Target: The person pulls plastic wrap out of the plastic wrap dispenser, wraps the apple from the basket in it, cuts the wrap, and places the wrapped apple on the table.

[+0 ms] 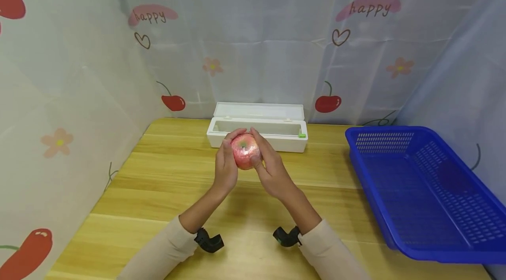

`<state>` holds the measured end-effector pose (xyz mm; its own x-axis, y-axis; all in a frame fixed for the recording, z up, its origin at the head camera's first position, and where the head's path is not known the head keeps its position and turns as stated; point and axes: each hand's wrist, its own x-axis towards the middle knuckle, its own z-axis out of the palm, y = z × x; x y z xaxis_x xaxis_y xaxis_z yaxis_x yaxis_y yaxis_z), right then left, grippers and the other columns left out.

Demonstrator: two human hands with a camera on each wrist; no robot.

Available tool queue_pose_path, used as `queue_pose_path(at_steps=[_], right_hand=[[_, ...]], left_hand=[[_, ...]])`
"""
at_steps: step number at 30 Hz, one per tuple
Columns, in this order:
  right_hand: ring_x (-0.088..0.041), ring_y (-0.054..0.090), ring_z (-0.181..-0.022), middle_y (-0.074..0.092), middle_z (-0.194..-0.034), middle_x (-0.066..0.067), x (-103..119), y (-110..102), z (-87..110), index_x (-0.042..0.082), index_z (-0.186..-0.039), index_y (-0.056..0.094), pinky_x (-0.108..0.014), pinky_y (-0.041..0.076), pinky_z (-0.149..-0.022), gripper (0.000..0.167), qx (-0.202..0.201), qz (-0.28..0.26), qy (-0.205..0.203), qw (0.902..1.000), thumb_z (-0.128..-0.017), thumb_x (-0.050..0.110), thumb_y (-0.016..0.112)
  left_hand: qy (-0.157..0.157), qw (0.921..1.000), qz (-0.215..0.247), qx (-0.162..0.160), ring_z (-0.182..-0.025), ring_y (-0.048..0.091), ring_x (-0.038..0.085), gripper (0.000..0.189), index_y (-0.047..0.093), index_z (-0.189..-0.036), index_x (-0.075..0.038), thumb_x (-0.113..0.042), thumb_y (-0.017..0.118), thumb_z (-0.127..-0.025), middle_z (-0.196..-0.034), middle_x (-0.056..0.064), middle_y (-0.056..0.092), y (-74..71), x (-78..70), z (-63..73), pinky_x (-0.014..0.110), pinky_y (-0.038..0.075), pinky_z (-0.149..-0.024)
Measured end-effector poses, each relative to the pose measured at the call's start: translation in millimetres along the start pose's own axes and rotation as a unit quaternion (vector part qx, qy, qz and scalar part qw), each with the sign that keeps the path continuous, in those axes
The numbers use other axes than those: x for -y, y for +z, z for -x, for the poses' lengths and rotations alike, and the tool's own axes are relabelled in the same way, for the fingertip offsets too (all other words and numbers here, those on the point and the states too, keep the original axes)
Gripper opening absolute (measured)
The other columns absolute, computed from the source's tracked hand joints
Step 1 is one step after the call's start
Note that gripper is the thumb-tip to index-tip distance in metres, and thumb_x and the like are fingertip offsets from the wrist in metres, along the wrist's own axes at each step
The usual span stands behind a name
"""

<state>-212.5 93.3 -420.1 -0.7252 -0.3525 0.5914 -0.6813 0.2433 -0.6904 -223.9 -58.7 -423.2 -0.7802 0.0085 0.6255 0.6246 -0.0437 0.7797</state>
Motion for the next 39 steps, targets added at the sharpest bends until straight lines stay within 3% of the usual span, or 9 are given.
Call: queue_pose_path(at_steps=[6, 13, 21, 24, 26, 28, 34, 37, 39], right_hand=[[-0.032, 0.041, -0.144, 0.039, -0.158, -0.014, 2, -1, 0.9, 0.011, -0.162, 0.023, -0.056, 0.040, -0.112, 0.060, 0.006, 0.067, 0.009, 0.9977, -0.109, 0.033, 0.041], [-0.029, 0.021, -0.153, 0.019, -0.168, -0.013, 2, 1, 0.0, 0.011, -0.164, 0.012, -0.052, 0.028, -0.120, 0.065, 0.015, 0.106, -0.008, 0.9943, -0.110, 0.038, 0.037], [-0.030, 0.023, -0.153, 0.020, -0.166, -0.020, 3, 4, -0.3, 0.001, -0.161, 0.016, -0.048, 0.030, -0.119, 0.066, -0.011, 0.165, -0.054, 0.9847, -0.110, 0.035, 0.038], [-0.029, 0.022, -0.153, 0.021, -0.167, -0.015, 0, 2, 0.3, 0.004, -0.162, 0.019, -0.043, 0.028, -0.121, 0.061, -0.012, 0.113, -0.032, 0.9930, -0.110, 0.023, 0.044], [-0.028, 0.027, -0.151, 0.025, -0.166, -0.010, -2, 0, -0.2, 0.008, -0.162, 0.022, -0.038, 0.030, -0.119, 0.058, -0.015, 0.035, 0.002, 0.9993, -0.109, 0.015, 0.045], [-0.028, 0.034, -0.148, 0.031, -0.164, -0.009, -3, -4, -0.8, 0.010, -0.161, 0.027, -0.036, 0.037, -0.116, 0.054, -0.023, -0.058, 0.048, 0.9969, -0.109, 0.012, 0.044], [-0.026, 0.057, -0.130, 0.046, -0.155, -0.015, -5, -14, -4.7, 0.002, -0.153, 0.042, -0.033, 0.055, -0.097, 0.050, -0.009, -0.237, 0.196, 0.9515, -0.111, 0.030, 0.042], [-0.022, 0.062, -0.125, 0.048, -0.151, -0.020, -1, -17, -6.3, -0.002, -0.151, 0.042, -0.034, 0.055, -0.096, 0.053, 0.010, -0.292, 0.232, 0.9278, -0.110, 0.030, 0.046], [-0.020, 0.063, -0.122, 0.049, -0.149, -0.021, 2, -17, -7.2, -0.004, -0.150, 0.043, -0.034, 0.055, -0.097, 0.054, 0.014, -0.308, 0.247, 0.9185, -0.109, 0.029, 0.050]], left_hand=[[-0.012, 0.9997, -0.019, -0.007, -0.115, 0.058, 0.026, 0.040, 0.058, -0.134, 0.001, -0.005, 0.026, -0.111, -0.128, 0.016, 0.061, 1.0, 1.2, 0.7, 0.032, 0.055, -0.092], [-0.056, 0.9982, 0.012, -0.021, -0.113, 0.060, 0.023, 0.042, 0.059, -0.135, -0.003, -0.017, 0.025, -0.114, -0.130, 0.018, 0.061, -0.6, 1.4, 0.1, 0.029, 0.057, -0.089], [-0.066, 0.9971, 0.020, -0.031, -0.109, 0.060, 0.023, 0.046, 0.058, -0.136, -0.006, -0.027, 0.025, -0.114, -0.130, 0.012, 0.061, 0.1, 3.3, 0.8, 0.029, 0.059, -0.085], [-0.070, 0.9969, 0.025, -0.025, -0.111, 0.060, 0.023, 0.048, 0.058, -0.137, -0.006, -0.030, 0.023, -0.114, -0.131, 0.014, 0.060, 0.2, 4.5, -0.1, 0.031, 0.058, -0.087], [-0.074, 0.9964, 0.034, -0.025, -0.113, 0.060, 0.023, 0.051, 0.058, -0.137, -0.006, -0.033, 0.022, -0.114, -0.131, 0.016, 0.060, -0.8, 5.2, -1.5, 0.032, 0.057, -0.090], [-0.074, 0.9962, 0.039, -0.026, -0.116, 0.059, 0.023, 0.054, 0.058, -0.138, -0.005, -0.039, 0.023, -0.113, -0.131, 0.017, 0.060, -2.0, 5.6, -2.4, 0.033, 0.056, -0.094], [-0.042, 0.9982, 0.029, -0.031, -0.120, 0.057, 0.023, 0.054, 0.058, -0.137, -0.004, -0.041, 0.027, -0.112, -0.130, 0.015, 0.061, -5.8, 6.5, -4.7, 0.035, 0.052, -0.100], [-0.012, 0.9997, 0.007, -0.023, -0.120, 0.056, 0.024, 0.050, 0.058, -0.136, -0.006, -0.038, 0.030, -0.112, -0.130, 0.013, 0.061, -5.9, 7.7, -5.3, 0.034, 0.051, -0.101], [0.014, 0.9997, -0.014, -0.016, -0.121, 0.056, 0.025, 0.051, 0.059, -0.135, -0.006, -0.040, 0.031, -0.111, -0.131, 0.013, 0.060, -4.7, 9.4, -4.9, 0.034, 0.050, -0.101]])
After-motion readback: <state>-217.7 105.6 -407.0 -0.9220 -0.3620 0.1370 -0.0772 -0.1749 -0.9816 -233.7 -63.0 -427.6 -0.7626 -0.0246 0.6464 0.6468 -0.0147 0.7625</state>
